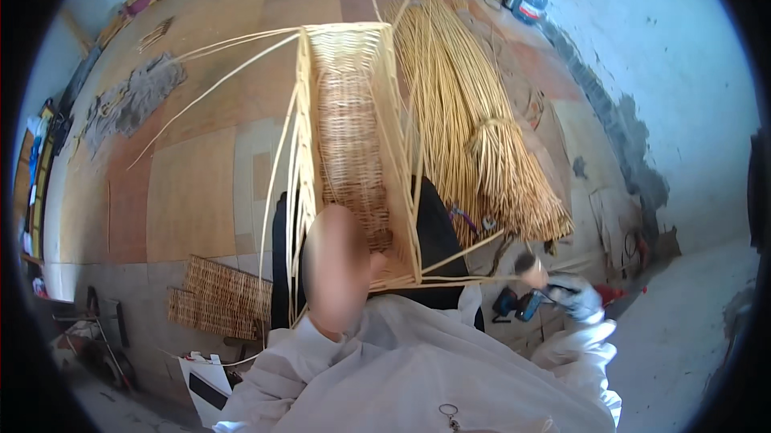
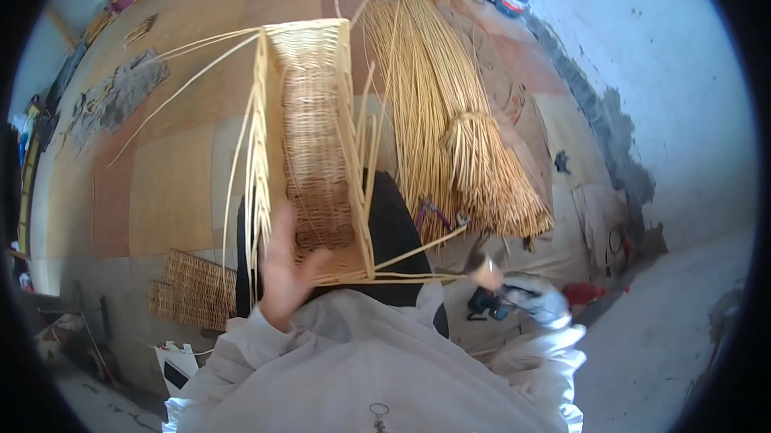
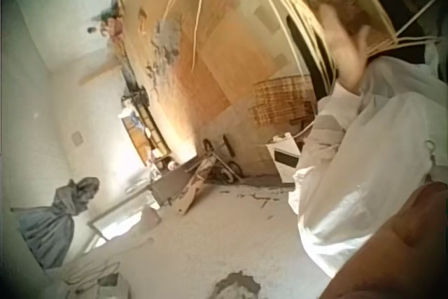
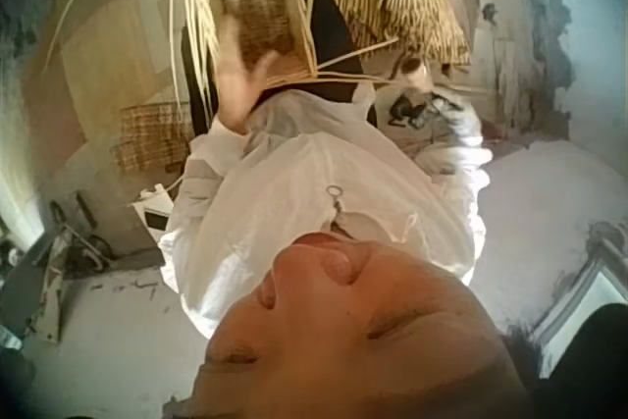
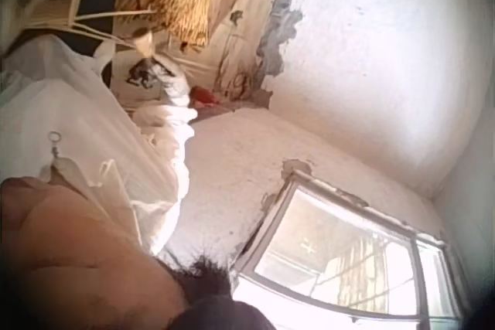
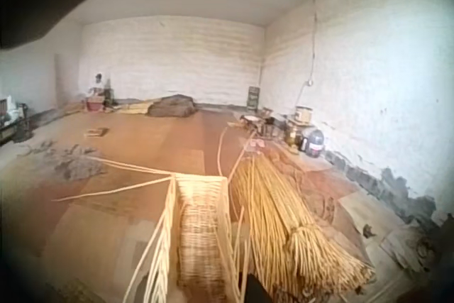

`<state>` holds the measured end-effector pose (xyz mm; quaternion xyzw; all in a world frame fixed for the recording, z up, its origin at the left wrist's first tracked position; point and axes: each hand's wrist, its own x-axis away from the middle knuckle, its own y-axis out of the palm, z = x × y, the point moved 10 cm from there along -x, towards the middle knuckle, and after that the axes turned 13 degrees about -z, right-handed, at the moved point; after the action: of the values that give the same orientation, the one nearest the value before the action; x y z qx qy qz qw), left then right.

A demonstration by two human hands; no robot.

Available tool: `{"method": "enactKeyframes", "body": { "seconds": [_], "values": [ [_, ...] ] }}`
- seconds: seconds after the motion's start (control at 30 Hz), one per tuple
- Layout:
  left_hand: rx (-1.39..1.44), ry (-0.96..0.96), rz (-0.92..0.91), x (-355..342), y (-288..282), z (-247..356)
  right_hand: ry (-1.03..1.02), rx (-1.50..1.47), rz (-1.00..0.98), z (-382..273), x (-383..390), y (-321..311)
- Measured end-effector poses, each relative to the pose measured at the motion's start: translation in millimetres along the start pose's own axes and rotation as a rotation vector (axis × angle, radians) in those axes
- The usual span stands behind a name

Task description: The person weaves a rectangular basket using thin wooden strips, interlacing them through a vertical frame. They use pliers to cut excess strips and a hammer to tighten the weave.

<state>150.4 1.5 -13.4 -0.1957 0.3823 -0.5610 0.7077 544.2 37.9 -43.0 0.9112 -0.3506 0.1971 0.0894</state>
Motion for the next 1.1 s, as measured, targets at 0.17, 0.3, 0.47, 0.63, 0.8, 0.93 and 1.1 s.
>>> {"method": "enactKeyframes", "body": {
  "seconds": [0.17, 0.3, 0.47, 0.63, 0.8, 0.93, 1.1],
  "values": [
    [0.109, -0.491, 0.027, -40.3, -3.0, -151.3, -0.115, 0.562, 0.361, -61.5, -171.1, 69.2],
    [0.174, -0.449, 0.134, -21.1, -12.4, -150.9, -0.318, 0.638, 0.263, -26.3, -258.5, 98.8],
    [0.333, -0.498, 0.122, -13.6, -6.4, -157.3, -0.463, 0.490, 0.288, -39.2, -235.7, 119.5],
    [-0.444, 0.057, -0.043, -27.8, -47.6, 10.6, -0.470, 1.275, -0.033, -98.1, -208.7, 163.2],
    [-0.038, 0.115, -0.659, -19.6, 6.2, -7.1, -0.683, 1.243, -0.211, -153.4, -214.5, 144.9],
    [0.992, -0.520, -0.441, -7.7, 10.0, -84.6, -0.715, 0.940, 0.214, -186.0, -305.3, 28.7],
    [1.264, -0.771, -0.539, -30.1, 38.3, -63.8, -0.858, 1.630, 0.157, -145.8, -363.1, 34.3]
  ]
}}
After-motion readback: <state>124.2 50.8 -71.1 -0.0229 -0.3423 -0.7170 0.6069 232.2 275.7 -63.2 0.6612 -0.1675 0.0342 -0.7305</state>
